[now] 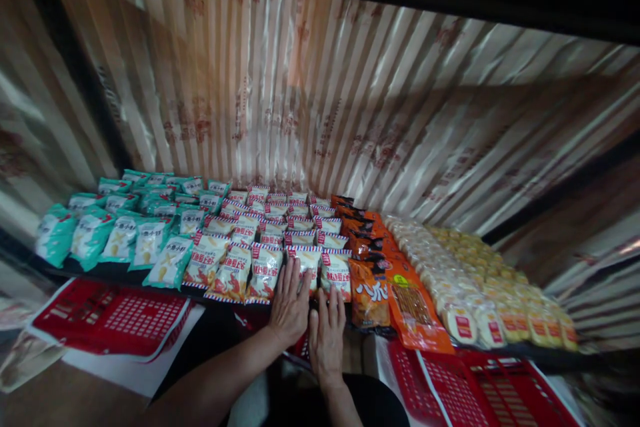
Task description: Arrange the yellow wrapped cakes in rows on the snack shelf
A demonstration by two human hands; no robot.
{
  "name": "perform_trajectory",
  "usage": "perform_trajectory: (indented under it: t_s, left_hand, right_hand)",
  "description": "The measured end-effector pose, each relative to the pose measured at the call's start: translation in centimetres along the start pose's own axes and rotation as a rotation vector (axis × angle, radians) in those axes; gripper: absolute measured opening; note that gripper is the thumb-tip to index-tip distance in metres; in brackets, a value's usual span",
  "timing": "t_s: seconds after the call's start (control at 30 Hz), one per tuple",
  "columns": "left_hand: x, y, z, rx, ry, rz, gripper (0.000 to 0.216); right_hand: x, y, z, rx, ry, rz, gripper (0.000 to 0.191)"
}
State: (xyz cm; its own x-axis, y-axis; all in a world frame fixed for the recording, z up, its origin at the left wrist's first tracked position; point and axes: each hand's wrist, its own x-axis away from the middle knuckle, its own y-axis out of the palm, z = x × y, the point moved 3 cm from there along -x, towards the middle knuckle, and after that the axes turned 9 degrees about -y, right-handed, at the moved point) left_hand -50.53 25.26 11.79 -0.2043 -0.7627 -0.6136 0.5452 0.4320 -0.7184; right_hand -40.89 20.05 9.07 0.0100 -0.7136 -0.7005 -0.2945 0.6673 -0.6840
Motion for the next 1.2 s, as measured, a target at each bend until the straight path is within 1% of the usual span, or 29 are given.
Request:
perform_trajectory:
  t_s: [0.17, 0.33, 0.47, 0.57, 0.67, 0.87, 1.0, 1.2]
  left_hand:
    - [1.5, -1.1, -1.3, -0.015, 0.016, -0.011, 0.061]
    - [2.3, -1.8, -2.7, -0.071, 0.048, 0.009, 0.054]
    - [2.6, -2.1, -2.9, -0.072, 0.076, 0.003, 0.049]
    - [2.8, -2.5, -3.0, -0.078, 0.067, -0.009, 0.047]
    - [3.2, -3.1, -3.4, -0.075, 0.074, -0.040, 0.050]
    - [3.8, -4.1, -4.9, -0.103, 0.048, -0.105, 0.060]
    - [3.9, -4.3, -5.8, -0.099, 0.060, -0.157, 0.059]
    - [3.5, -4.3, -7.1, -0.080, 0.053, -0.238, 0.060]
  right_hand:
    - [-0.7, 0.9, -1.3, -0.022, -0.017, -0.020, 0.053]
    - [-1.7, 0.8, -2.5, 0.011, -0.035, -0.012, 0.051]
    - [-2.2, 0.7, -3.0, 0.017, -0.049, -0.006, 0.051]
    - [-3.1, 0.7, -3.5, 0.027, -0.098, -0.009, 0.053]
    - [-4.7, 0.8, -4.0, 0.058, -0.152, 0.005, 0.056]
    - [-7.4, 1.8, -4.4, 0.138, -0.145, -0.032, 0.049]
    - [-7.9, 2.3, -4.5, 0.203, -0.122, -0.020, 0.044]
    - [-7.9, 2.7, -4.2, 0.218, -0.123, 0.007, 0.049]
